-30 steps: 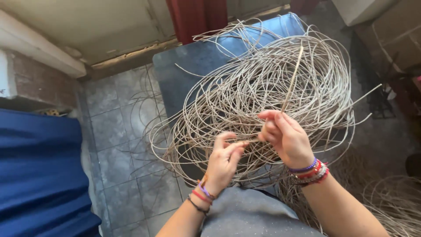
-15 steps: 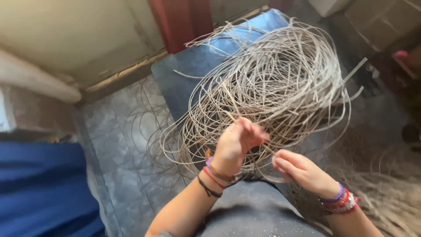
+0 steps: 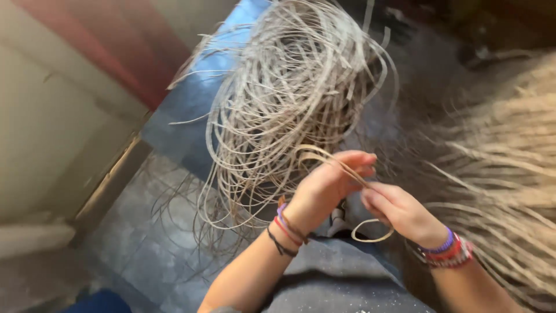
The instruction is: Tying and weaving natural fiber strands onto a circular frame to create a decorative structure
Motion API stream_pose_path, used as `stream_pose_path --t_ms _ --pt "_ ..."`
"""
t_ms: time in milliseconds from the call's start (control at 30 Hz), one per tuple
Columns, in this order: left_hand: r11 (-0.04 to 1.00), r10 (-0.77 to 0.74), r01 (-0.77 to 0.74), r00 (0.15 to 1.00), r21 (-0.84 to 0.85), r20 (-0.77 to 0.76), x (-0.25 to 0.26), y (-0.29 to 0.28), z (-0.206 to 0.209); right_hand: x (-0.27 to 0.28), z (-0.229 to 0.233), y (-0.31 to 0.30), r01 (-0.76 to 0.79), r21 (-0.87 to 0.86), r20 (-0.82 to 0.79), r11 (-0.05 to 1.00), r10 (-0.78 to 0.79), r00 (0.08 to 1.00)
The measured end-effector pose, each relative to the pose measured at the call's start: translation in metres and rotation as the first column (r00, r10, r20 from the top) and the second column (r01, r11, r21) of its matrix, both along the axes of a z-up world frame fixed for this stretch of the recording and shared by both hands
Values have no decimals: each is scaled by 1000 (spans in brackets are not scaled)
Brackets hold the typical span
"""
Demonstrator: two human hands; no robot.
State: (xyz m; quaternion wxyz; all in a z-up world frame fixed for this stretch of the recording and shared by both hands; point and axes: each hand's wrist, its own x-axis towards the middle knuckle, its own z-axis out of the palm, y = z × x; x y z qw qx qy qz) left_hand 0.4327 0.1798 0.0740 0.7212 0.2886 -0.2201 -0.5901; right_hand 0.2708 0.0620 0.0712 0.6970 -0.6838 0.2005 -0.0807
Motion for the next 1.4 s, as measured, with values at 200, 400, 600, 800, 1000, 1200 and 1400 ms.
stream_pose_path --t_ms 200,400,600,800,1000,1200,1400 --pt "999 38 -34 911 -16 411 -31 -7 37 -76 30 41 135 -232 -275 963 -198 941" --pt "977 -139 195 884 -82 446 -80 -14 26 -118 30 66 391 -371 -213 843 -487 847" --pt "981 73 -90 992 173 100 -115 -34 9 -185 21 82 648 -215 -235 731 -682 692" --pt "826 -508 563 754 -12 417 -204 -30 10 -244 44 112 750 -287 -307 596 -799 517" --pt "963 -262 242 944 118 200 -263 -38 22 -337 54 159 767 -433 -263 474 -880 395" --pt "636 -760 769 609 64 229 -334 -18 19 -368 55 196 690 -623 -247 368 -930 272" --pt "771 -616 627 689 112 382 -357 -20 29 -398 58 221 697 -642 -315 319 -939 140"
